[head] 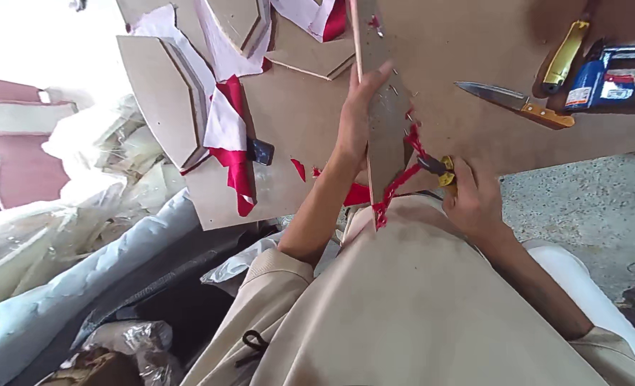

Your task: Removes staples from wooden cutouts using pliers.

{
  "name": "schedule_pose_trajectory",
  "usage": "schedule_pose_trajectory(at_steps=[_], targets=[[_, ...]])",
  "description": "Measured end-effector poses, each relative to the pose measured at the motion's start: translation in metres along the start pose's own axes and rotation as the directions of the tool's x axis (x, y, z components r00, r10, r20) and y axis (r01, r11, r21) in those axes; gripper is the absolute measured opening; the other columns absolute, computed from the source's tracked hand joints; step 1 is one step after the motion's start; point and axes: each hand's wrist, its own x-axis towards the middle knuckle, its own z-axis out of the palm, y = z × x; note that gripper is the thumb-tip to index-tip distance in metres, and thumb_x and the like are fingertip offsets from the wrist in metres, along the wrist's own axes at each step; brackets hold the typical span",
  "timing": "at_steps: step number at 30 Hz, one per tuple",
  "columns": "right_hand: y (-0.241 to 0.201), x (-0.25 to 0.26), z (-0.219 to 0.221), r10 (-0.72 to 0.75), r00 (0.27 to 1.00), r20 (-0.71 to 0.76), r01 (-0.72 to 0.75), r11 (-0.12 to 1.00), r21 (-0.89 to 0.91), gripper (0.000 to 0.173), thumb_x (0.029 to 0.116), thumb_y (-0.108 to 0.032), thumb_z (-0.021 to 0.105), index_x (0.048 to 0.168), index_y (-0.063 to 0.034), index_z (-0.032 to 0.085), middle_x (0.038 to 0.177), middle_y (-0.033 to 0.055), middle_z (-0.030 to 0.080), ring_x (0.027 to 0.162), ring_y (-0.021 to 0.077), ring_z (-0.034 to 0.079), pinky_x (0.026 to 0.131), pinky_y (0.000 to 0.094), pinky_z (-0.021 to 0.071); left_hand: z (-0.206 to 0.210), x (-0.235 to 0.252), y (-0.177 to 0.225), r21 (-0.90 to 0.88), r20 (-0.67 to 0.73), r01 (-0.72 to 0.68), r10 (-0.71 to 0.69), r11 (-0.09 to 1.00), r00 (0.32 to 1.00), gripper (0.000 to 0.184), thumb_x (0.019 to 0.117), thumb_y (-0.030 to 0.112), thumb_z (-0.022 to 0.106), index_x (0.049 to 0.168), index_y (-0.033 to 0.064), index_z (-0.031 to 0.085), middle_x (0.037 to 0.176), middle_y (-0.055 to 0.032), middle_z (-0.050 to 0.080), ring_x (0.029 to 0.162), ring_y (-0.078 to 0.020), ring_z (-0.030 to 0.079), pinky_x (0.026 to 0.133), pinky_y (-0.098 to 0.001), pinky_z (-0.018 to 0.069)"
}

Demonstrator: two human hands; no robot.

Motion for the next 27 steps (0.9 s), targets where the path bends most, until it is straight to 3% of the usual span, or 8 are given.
schedule_pose_trajectory(at_steps=[2,3,4,6,10,13,18,27], targets=[[-0.007,-0.001,-0.011,0.077,0.976,0.203,-0.117,0.974,0.192,0.037,0.0999,-0.015,0.056,0.133,0.0012,0.062,0.112,0.0197,0.071,0.103,0.0344,0.068,0.089,0.0482,0.0558,-0.004,-0.003,-0.003,-0.068,0.135,0.041,-0.031,0.997,0.99,0.056,0.1063,0.031,0.04,0.157,0.0126,0.025,0.104,-0.0169,0.067,0.089,-0.0274,0.07,0.079,-0.0449,0.0621],[-0.01,0.001,-0.018,0.118,0.93,0.349,-0.231,0.925,0.302,0.037,0.1049,-0.025,0.056,0.135,-0.0035,0.062,0.113,0.0132,0.072,0.105,0.0247,0.068,0.092,0.0422,0.0557,-0.007,-0.004,-0.004,-0.089,0.201,0.049,-0.03,0.995,0.979,0.055,0.1059,0.031,0.037,0.156,0.0119,0.027,0.103,-0.0178,0.066,0.087,-0.0286,0.069,0.078,-0.0459,0.0615],[-0.009,0.004,-0.023,0.121,0.868,0.482,-0.342,0.85,0.402,0.038,0.1063,-0.033,0.055,0.134,-0.0081,0.062,0.111,0.0056,0.072,0.102,0.0127,0.068,0.092,0.0333,0.0572,-0.01,-0.005,-0.004,-0.09,0.261,0.051,-0.026,0.995,0.965,0.054,0.1057,0.032,0.035,0.154,0.0106,0.028,0.103,-0.0182,0.065,0.087,-0.0294,0.069,0.078,-0.0471,0.0609],[-0.004,0.007,-0.027,0.041,0.77,0.637,-0.496,0.667,0.557,0.035,0.1052,-0.034,0.058,0.127,-0.0076,0.064,0.11,0.0004,0.074,0.1,0.0055,0.069,0.09,0.0284,0.0586,-0.012,-0.006,-0.001,-0.051,0.338,0.04,-0.02,0.998,0.941,0.053,0.1069,0.033,0.032,0.153,0.0087,0.029,0.105,-0.0171,0.065,0.09,-0.0285,0.067,0.081,-0.0466,0.0597],[0.0,0.011,-0.034,-0.12,0.724,0.679,-0.57,0.45,0.688,0.036,0.1058,-0.024,0.058,0.134,-0.0022,0.06,0.12,0.005,0.073,0.11,0.0158,0.07,0.097,0.035,0.0591,-0.014,-0.009,0.005,-0.025,0.342,0.034,-0.023,0.999,0.939,0.049,0.1081,0.034,0.033,0.15,0.0081,0.03,0.107,-0.016,0.065,0.093,-0.0272,0.069,0.081,-0.0441,0.0613],[0.001,0.016,-0.04,-0.161,0.703,0.693,-0.621,0.335,0.708,0.033,0.1069,-0.022,0.056,0.129,0.0015,0.061,0.122,0.0111,0.073,0.113,0.0252,0.071,0.101,0.042,0.0598,-0.016,-0.011,0.003,-0.037,0.444,0.016,0.002,0.999,0.896,0.053,0.107,0.034,0.038,0.151,0.005,0.027,0.104,-0.0171,0.065,0.09,-0.0272,0.068,0.08,-0.0439,0.061],[0.01,0.021,-0.047,-0.26,0.587,0.767,-0.722,0.261,0.641,0.033,0.1052,-0.018,0.059,0.132,0.0014,0.061,0.118,0.0099,0.074,0.11,0.0214,0.072,0.098,0.0361,0.0604,-0.017,-0.012,0.0,-0.089,0.5,0.023,0.025,0.996,0.866,0.053,0.1056,0.037,0.039,0.149,0.0069,0.031,0.103,-0.0168,0.063,0.09,-0.0294,0.066,0.083,-0.0498,0.059],[0.012,0.025,-0.04,-0.367,0.552,0.749,-0.757,0.156,0.635,0.033,0.1058,-0.015,0.057,0.132,0.0044,0.059,0.119,0.017,0.073,0.111,0.0291,0.072,0.1,0.04,0.0602,-0.016,-0.015,0.001,-0.089,0.604,0.013,0.044,0.996,0.796,0.062,0.1034,0.036,0.049,0.152,0.0034,0.028,0.101,-0.0168,0.064,0.088,-0.028,0.066,0.082,-0.0472,0.059]])
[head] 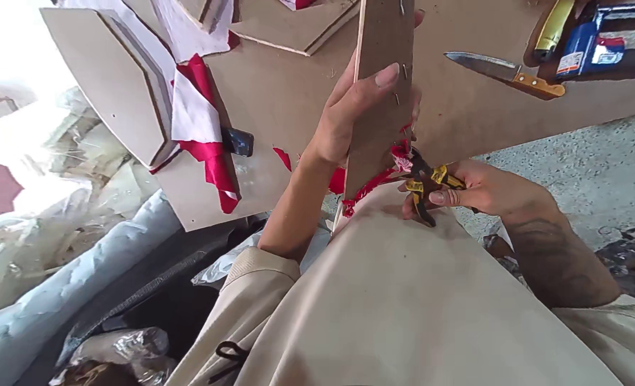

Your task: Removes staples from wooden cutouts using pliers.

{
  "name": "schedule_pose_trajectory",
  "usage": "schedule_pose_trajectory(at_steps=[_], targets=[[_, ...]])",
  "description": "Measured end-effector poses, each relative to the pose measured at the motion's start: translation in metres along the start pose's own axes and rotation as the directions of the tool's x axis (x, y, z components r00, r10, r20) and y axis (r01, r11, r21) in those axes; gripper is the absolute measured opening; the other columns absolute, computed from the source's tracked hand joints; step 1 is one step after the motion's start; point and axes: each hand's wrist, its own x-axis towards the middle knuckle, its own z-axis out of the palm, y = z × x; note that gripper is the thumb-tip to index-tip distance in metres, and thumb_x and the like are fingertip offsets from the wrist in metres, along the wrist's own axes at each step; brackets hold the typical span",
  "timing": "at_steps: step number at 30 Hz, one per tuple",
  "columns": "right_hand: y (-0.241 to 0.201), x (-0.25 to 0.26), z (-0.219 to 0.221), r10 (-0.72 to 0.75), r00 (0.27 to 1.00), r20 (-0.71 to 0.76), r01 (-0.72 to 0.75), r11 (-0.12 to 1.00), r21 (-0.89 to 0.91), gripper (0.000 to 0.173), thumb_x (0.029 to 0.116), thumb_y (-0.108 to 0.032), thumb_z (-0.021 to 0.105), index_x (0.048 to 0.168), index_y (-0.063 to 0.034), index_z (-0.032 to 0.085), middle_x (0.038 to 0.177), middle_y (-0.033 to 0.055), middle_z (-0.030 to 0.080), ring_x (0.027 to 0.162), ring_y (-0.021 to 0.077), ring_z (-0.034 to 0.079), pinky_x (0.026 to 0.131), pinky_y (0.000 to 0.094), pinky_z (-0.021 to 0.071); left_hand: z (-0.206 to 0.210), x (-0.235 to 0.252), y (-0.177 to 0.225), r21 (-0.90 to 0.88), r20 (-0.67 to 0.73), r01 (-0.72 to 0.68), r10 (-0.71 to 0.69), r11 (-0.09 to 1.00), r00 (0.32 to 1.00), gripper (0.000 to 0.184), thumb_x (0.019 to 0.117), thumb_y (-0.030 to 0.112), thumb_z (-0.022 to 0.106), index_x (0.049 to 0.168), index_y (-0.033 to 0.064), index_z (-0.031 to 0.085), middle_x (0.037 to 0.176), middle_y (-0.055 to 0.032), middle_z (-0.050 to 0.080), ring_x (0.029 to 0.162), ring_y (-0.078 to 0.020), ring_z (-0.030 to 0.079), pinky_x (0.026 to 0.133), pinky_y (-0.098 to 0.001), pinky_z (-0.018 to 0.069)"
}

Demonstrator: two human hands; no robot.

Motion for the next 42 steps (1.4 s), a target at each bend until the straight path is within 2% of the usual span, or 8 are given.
schedule_pose_trajectory(at_steps=[8,16,22,26,33,35,38,42], targets=[[0.007,0.005,-0.007,0.069,0.988,0.135,-0.058,0.995,-0.079,0.036,0.1038,-0.028,0.059,0.123,0.002,0.067,0.104,0.0128,0.076,0.094,0.0208,0.074,0.085,0.0327,0.0623,-0.001,0.002,0.0,0.071,0.22,0.196,-0.207,0.978,0.953,0.072,0.0971,0.028,0.058,0.155,0.0001,0.026,0.108,-0.0178,0.068,0.091,-0.0316,0.071,0.078,-0.0492,0.0637],[0.005,-0.002,0.001,0.039,0.999,-0.002,-0.039,0.998,-0.059,0.03,0.1069,-0.018,0.054,0.125,0.0029,0.066,0.11,0.0145,0.076,0.101,0.0231,0.074,0.09,0.0342,0.0621,-0.012,0.002,-0.013,-0.04,0.158,0.068,-0.061,0.997,0.986,0.072,0.0976,0.025,0.058,0.156,0.0027,0.022,0.107,-0.019,0.068,0.088,-0.0315,0.07,0.077,-0.0485,0.0621],[-0.005,0.0,0.023,0.205,0.962,-0.183,-0.23,0.965,-0.128,0.025,0.1074,-0.033,0.054,0.099,-0.0121,0.064,0.071,-0.005,0.059,0.054,0.0012,0.056,0.048,0.0165,0.0489,-0.006,0.0,-0.005,-0.011,0.094,0.034,-0.033,0.999,0.995,0.052,0.0998,0.017,0.056,0.15,0.0096,0.043,0.099,-0.0044,0.074,0.087,-0.018,0.073,0.08,-0.0396,0.0641],[0.007,0.007,0.044,-0.317,0.809,-0.495,-0.289,0.519,-0.804,0.023,0.1006,-0.025,0.058,0.107,-0.0039,0.065,0.075,0.0069,0.063,0.063,0.02,0.063,0.056,0.0384,0.0539,-0.006,0.008,-0.006,-0.038,-0.112,0.097,-0.1,0.995,0.989,0.055,0.1002,0.021,0.042,0.15,0.0033,0.028,0.095,-0.0165,0.063,0.082,-0.0299,0.067,0.076,-0.0492,0.0604],[0.041,0.031,0.017,-0.831,0.496,-0.25,-0.344,0.076,-0.936,0.028,0.0909,-0.012,0.057,0.112,0.007,0.061,0.088,0.0211,0.065,0.07,0.0337,0.067,0.055,0.0441,0.054,-0.022,0.013,-0.041,-0.712,0.048,0.361,-0.471,0.602,0.881,0.051,0.1069,0.041,0.024,0.133,0.0029,0.046,0.101,-0.0146,0.061,0.088,-0.0281,0.066,0.079,-0.0431,0.0585],[0.044,0.031,0.009,-0.861,0.457,-0.224,-0.368,0.047,-0.928,0.031,0.0913,-0.012,0.058,0.116,0.0068,0.06,0.093,0.0225,0.066,0.076,0.0351,0.068,0.06,0.0445,0.0558,-0.03,0.015,-0.05,-0.678,-0.035,0.334,-0.483,0.655,0.875,0.05,0.1076,0.04,0.025,0.13,0.0017,0.049,0.104,-0.0148,0.063,0.09,-0.026,0.067,0.08,-0.0417,0.059],[0.039,0.02,0.016,-0.713,0.588,-0.381,-0.402,0.151,-0.903,0.03,0.0919,-0.007,0.06,0.119,0.0062,0.062,0.098,0.0241,0.067,0.079,0.038,0.069,0.062,0.0496,0.0571,-0.025,0.011,-0.041,-0.272,-0.44,0.153,-0.264,0.95,0.858,0.043,0.1095,0.028,0.03,0.135,0.0038,0.054,0.1,-0.0138,0.069,0.087,-0.023,0.07,0.079,-0.0409,0.0616],[0.022,0.002,0.023,-0.201,0.824,-0.53,-0.344,0.566,-0.749,0.038,0.105,-0.033,0.058,0.132,-0.0072,0.063,0.101,0.0099,0.071,0.088,0.0193,0.069,0.081,0.0408,0.0582,-0.03,0.004,-0.024,0.009,-0.226,0.045,-0.042,0.999,0.973,0.055,0.1037,0.024,0.036,0.154,0.0057,0.027,0.096,-0.0172,0.065,0.084,-0.0294,0.068,0.08,-0.0491,0.0601]])
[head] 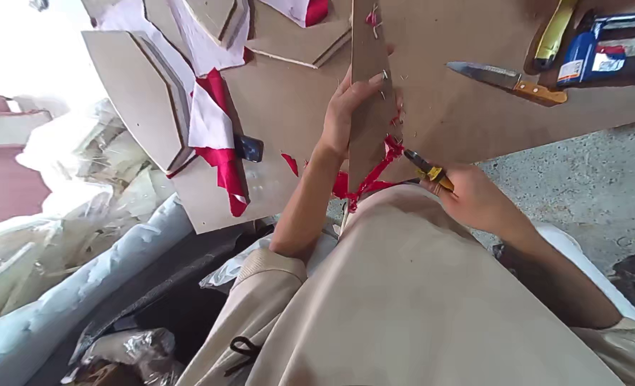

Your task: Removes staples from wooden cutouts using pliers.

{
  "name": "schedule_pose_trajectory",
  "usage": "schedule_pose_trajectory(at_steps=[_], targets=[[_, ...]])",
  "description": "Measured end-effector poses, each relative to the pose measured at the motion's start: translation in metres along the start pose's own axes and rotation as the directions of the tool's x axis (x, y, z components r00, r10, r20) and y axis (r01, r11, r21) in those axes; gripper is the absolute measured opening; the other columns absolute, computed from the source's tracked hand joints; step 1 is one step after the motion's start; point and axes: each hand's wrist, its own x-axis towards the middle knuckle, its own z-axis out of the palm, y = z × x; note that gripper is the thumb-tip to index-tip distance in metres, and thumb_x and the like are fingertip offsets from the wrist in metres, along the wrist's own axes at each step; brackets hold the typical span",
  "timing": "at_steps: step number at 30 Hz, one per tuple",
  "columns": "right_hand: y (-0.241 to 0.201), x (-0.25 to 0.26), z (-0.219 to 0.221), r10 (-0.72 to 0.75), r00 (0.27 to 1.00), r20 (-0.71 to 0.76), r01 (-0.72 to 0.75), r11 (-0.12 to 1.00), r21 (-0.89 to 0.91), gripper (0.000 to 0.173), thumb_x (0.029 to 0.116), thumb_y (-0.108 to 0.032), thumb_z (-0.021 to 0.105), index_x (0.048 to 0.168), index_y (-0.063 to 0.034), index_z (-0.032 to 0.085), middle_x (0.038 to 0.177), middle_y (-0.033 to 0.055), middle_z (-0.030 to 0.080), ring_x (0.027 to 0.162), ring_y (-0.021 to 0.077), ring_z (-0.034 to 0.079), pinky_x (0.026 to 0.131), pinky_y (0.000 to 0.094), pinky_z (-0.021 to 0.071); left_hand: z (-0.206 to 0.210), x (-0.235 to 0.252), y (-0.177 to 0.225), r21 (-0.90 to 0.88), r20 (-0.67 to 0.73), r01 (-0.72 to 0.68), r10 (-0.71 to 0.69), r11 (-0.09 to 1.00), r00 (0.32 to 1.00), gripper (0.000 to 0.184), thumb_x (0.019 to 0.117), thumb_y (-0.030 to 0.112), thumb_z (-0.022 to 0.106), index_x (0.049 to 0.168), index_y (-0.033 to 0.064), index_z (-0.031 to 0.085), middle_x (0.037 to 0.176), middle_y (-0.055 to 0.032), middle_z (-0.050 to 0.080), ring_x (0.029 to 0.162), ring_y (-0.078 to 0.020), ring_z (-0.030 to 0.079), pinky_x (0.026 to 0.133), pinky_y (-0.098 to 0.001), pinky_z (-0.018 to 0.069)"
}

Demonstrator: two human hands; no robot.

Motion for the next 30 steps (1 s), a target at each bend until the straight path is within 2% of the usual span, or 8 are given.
schedule_pose_trajectory(at_steps=[3,13,17,19,22,24,27,30], targets=[[0.008,0.001,-0.007,-0.037,0.982,0.185,-0.012,0.967,0.256,0.034,0.1041,-0.042,0.058,0.124,-0.0159,0.066,0.107,-0.0045,0.075,0.097,0.0031,0.07,0.088,0.0291,0.0593,0.009,-0.001,0.007,-0.013,0.144,-0.054,0.056,0.998,0.988,0.059,0.1019,0.02,0.044,0.154,0.0019,0.022,0.094,-0.0178,0.065,0.085,-0.031,0.068,0.08,-0.0512,0.0606],[-0.001,0.003,-0.03,-0.159,0.917,0.367,-0.032,0.885,0.465,0.023,0.1047,-0.029,0.06,0.116,-0.0116,0.07,0.106,-0.0031,0.077,0.097,0.0066,0.072,0.088,0.0258,0.0606,0.02,-0.008,0.017,0.083,0.349,-0.05,0.018,0.995,0.937,0.062,0.1,0.017,0.052,0.152,-0.0034,0.024,0.098,-0.0183,0.066,0.088,-0.0322,0.07,0.081,-0.0536,0.0614],[-0.006,0.003,-0.025,-0.095,0.893,0.441,-0.173,0.83,0.531,0.025,0.1055,-0.032,0.058,0.104,-0.0096,0.069,0.075,-0.0024,0.065,0.059,0.0052,0.061,0.054,0.0202,0.054,0.026,-0.01,0.017,0.118,0.383,-0.028,-0.019,0.993,0.924,0.06,0.1003,0.016,0.053,0.151,-0.0028,0.027,0.1,-0.0165,0.067,0.09,-0.0292,0.07,0.082,-0.05,0.0616],[-0.021,-0.006,-0.013,-0.044,0.975,0.218,-0.021,0.958,0.286,0.026,0.1054,-0.033,0.057,0.097,-0.0109,0.067,0.067,-0.0027,0.058,0.052,0.0061,0.054,0.046,0.0224,0.0467,0.024,-0.011,0.018,0.087,0.31,0.009,-0.035,0.996,0.95,0.058,0.1018,0.016,0.048,0.152,-0.0009,0.026,0.098,-0.0168,0.066,0.088,-0.0292,0.069,0.082,-0.0497,0.061],[-0.035,-0.011,0.003,-0.234,0.946,-0.225,0.156,0.935,-0.318,0.022,0.0902,-0.01,0.059,0.107,0.004,0.063,0.085,0.019,0.065,0.064,0.0337,0.066,0.051,0.0483,0.0532,0.019,-0.011,0.02,0.018,0.025,0.189,-0.189,0.982,0.982,0.05,0.107,0.025,0.032,0.154,0.0081,0.029,0.099,-0.0184,0.066,0.088,-0.0302,0.069,0.083,-0.0478,0.0606],[-0.03,-0.007,-0.002,-0.262,0.934,-0.243,0.167,0.921,-0.351,0.028,0.0928,-0.011,0.061,0.116,0.005,0.064,0.092,0.0199,0.067,0.07,0.0336,0.068,0.057,0.0478,0.0557,0.012,-0.014,0.015,-0.007,-0.048,0.184,-0.184,0.983,0.982,0.051,0.1081,0.027,0.03,0.156,0.0096,0.027,0.102,-0.019,0.066,0.09,-0.0311,0.069,0.083,-0.0484,0.0605],[-0.024,-0.011,-0.011,-0.2,0.971,-0.131,0.172,0.965,-0.196,0.035,0.1018,-0.025,0.062,0.128,-0.0027,0.066,0.104,0.0119,0.07,0.085,0.0196,0.069,0.076,0.0364,0.0593,0.003,-0.018,0.017,-0.039,0.043,0.144,-0.142,0.989,0.989,0.053,0.1055,0.027,0.031,0.156,0.0129,0.024,0.099,-0.0172,0.063,0.087,-0.0313,0.068,0.079,-0.0502,0.0604],[-0.02,-0.014,-0.013,-0.194,0.981,0.01,0.194,0.977,-0.083,0.033,0.103,-0.036,0.06,0.118,-0.0082,0.071,0.097,0.0046,0.073,0.084,0.0095,0.068,0.077,0.0287,0.0579,0.011,-0.02,0.023,0.078,0.115,0.111,-0.12,0.991,0.986,0.055,0.1049,0.022,0.039,0.156,0.0077,0.023,0.099,-0.0179,0.066,0.087,-0.03,0.07,0.08,-0.0482,0.0618]])
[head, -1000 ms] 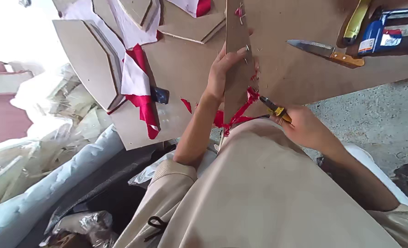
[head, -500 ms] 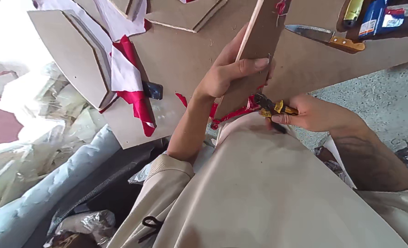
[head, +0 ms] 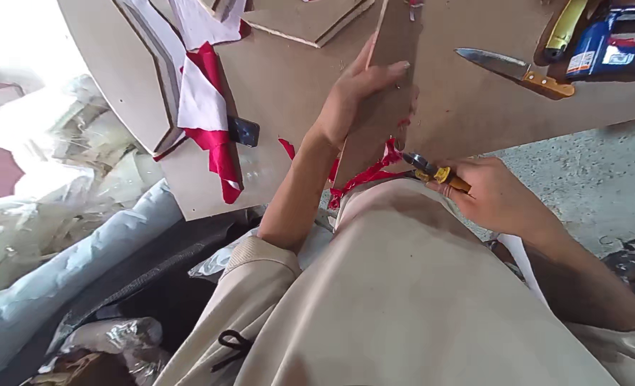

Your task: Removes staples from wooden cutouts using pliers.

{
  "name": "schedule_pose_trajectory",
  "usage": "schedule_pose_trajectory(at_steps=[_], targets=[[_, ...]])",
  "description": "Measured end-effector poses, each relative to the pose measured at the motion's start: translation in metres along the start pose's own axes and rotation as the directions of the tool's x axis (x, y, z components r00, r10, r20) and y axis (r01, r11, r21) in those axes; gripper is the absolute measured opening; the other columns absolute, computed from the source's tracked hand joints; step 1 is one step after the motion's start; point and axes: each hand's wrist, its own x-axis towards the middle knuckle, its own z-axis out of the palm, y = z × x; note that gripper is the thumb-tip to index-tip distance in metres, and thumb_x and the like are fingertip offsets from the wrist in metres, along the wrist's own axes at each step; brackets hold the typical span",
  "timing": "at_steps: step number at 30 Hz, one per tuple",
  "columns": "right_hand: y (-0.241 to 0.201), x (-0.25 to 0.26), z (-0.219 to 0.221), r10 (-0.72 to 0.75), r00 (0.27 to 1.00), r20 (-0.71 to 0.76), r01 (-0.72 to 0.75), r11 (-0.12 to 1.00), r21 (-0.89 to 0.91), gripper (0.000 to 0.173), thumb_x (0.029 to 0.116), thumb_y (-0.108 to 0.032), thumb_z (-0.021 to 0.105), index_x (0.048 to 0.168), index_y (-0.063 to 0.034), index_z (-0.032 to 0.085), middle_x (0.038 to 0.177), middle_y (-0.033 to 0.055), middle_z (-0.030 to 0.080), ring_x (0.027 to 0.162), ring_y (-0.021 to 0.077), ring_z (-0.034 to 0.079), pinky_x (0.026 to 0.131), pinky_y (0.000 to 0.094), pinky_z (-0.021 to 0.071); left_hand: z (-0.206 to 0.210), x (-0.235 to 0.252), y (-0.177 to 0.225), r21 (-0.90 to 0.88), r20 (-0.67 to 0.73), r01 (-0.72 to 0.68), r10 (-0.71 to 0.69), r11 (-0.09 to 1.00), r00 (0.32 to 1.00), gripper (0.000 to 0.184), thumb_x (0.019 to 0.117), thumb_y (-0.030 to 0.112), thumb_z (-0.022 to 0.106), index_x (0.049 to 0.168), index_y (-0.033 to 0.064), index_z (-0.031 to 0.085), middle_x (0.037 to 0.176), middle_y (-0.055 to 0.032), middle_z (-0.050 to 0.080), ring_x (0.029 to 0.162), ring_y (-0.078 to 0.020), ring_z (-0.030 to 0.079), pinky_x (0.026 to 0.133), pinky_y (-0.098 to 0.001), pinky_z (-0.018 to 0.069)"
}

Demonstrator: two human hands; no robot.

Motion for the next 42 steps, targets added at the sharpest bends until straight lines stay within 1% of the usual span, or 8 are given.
schedule_pose_trajectory(at_steps=[4,13,20,30,33,37,39,42], targets=[[-0.002,0.004,-0.007,0.121,0.974,0.19,-0.138,0.987,0.082,0.034,0.1023,-0.049,0.057,0.105,-0.0183,0.072,0.082,-0.0072,0.069,0.073,0.0001,0.065,0.065,0.0238,0.0547,0.016,0.0,0.005,0.07,0.078,0.002,-0.008,0.998,0.997,0.057,0.1057,0.018,0.044,0.157,0.005,0.023,0.102,-0.0185,0.066,0.088,-0.0314,0.07,0.08,-0.0517,0.0629],[0.0,0.004,-0.015,0.098,0.938,0.333,-0.19,0.947,0.258,0.03,0.1004,-0.048,0.062,0.104,-0.0206,0.073,0.088,-0.0119,0.073,0.079,-0.0038,0.067,0.071,0.0197,0.0577,0.019,-0.006,0.004,-0.075,-0.018,0.013,-0.015,0.997,1.0,0.051,0.1078,0.025,0.041,0.154,0.0094,0.026,0.102,-0.0157,0.067,0.092,-0.028,0.071,0.083,-0.0461,0.0627],[0.002,0.006,-0.005,-0.028,0.894,0.447,-0.369,0.521,0.77,0.025,0.1053,-0.014,0.058,0.12,0.0041,0.066,0.106,0.0155,0.075,0.098,0.0253,0.075,0.093,0.0381,0.0626,0.022,-0.006,-0.006,-0.043,0.039,-0.2,0.202,0.979,0.979,0.052,0.1048,0.018,0.045,0.149,0.0041,0.023,0.101,-0.0169,0.065,0.09,-0.0311,0.07,0.08,-0.0508,0.0625],[0.001,0.007,-0.001,-0.15,0.898,0.414,-0.364,0.277,0.889,0.032,0.1098,-0.019,0.049,0.127,0.005,0.061,0.113,0.018,0.073,0.099,0.0289,0.075,0.091,0.0422,0.0639,0.02,-0.006,-0.025,-0.156,-0.01,-0.466,0.471,0.871,0.882,0.047,0.0988,0.033,0.053,0.126,-0.0058,0.049,0.097,-0.0224,0.065,0.087,-0.0385,0.066,0.079,-0.0585,0.0574],[-0.008,0.006,0.0,-0.075,0.891,0.447,-0.401,0.331,0.854,0.029,0.1084,-0.035,0.051,0.109,-0.0082,0.062,0.083,0.0001,0.063,0.065,0.0086,0.064,0.058,0.0237,0.0584,0.019,-0.008,-0.022,-0.123,-0.027,-0.459,0.459,0.88,0.888,0.04,0.0998,0.034,0.05,0.114,-0.0037,0.055,0.095,-0.0215,0.065,0.086,-0.0375,0.067,0.078,-0.0568,0.0576],[-0.014,0.003,0.008,0.159,0.958,0.238,-0.26,0.833,0.489,0.032,0.1046,-0.045,0.057,0.101,-0.0142,0.065,0.074,-0.0061,0.061,0.061,0.0019,0.06,0.055,0.0197,0.0527,0.024,-0.009,-0.013,0.02,-0.035,-0.433,0.433,0.901,0.901,0.044,0.1032,0.018,0.046,0.138,-0.0041,0.031,0.098,-0.0223,0.065,0.089,-0.0367,0.069,0.082,-0.0554,0.0587],[-0.02,0.001,0.016,0.145,0.989,0.0,-0.144,0.982,0.12,0.029,0.1046,-0.036,0.056,0.106,-0.0086,0.065,0.076,0.0025,0.063,0.064,0.013,0.062,0.058,0.0312,0.054,0.034,-0.009,-0.003,0.103,-0.145,-0.347,0.36,0.932,0.922,0.049,0.103,0.012,0.044,0.145,-0.0023,0.024,0.098,-0.0217,0.065,0.089,-0.0359,0.07,0.083,-0.0554,0.0605],[-0.015,0.008,0.024,0.016,0.965,-0.261,-0.093,0.953,-0.288,0.029,0.0909,-0.011,0.059,0.114,0.0064,0.061,0.083,0.0202,0.065,0.066,0.0371,0.067,0.053,0.0509,0.0544,0.038,-0.002,-0.004,-0.008,-0.465,-0.075,0.063,0.997,0.883,0.045,0.1065,0.019,0.043,0.148,0.0049,0.032,0.103,-0.0203,0.068,0.09,-0.031,0.072,0.081,-0.0468,0.0628]])
